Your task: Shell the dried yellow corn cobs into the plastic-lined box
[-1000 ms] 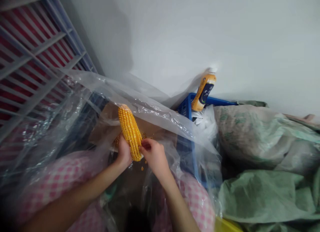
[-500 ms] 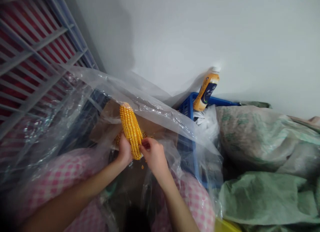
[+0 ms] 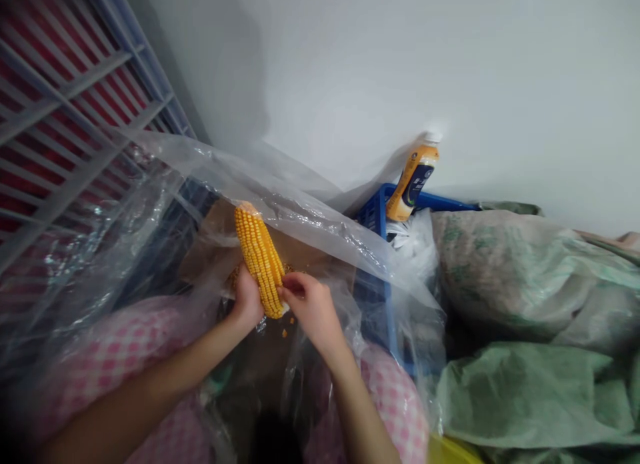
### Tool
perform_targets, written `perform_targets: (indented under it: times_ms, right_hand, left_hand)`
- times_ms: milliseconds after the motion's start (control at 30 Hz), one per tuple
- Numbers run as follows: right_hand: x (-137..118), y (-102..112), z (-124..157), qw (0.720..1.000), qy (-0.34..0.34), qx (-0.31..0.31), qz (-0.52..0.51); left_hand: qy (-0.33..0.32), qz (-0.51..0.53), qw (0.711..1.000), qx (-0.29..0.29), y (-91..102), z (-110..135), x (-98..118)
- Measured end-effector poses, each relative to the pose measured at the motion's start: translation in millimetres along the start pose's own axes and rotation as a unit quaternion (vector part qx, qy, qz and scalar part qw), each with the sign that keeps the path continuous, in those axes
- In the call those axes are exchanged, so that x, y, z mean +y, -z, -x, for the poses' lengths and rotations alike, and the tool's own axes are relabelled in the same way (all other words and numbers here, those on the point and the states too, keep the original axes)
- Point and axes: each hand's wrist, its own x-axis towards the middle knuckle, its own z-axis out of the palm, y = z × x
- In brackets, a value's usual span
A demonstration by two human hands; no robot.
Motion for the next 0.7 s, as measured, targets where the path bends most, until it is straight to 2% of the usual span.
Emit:
perform_targets:
  times_ms: [133,267,500,600,700]
  right_hand:
    - [-1,14,1,0.999,-0.010,-0.042,-0.015]
    - [-2,13,3,0.998,-0.019,-0.065,0.012]
    - [-4,4,3,0.997,-0.015,-0.032,0.069]
    - [-3,7,1,0.999,-0.023,-0.038,0.017]
    - [-2,7,-2,0.991,-0.051,-0.015,-0.121]
  left_hand:
    - [0.016,-0.004,1.000,0.009,-2.4,2,7]
    - [0.006,0.012,1.000,0.026,-5.0,3,13]
    - [-0.001,0.014,0.999,0.034,-6.0,6,12]
    - [0.007,0.008,1.000,0.026,-5.2,5,11]
    - [0.018,0.031,0.999,0.012,-4.4,3,16]
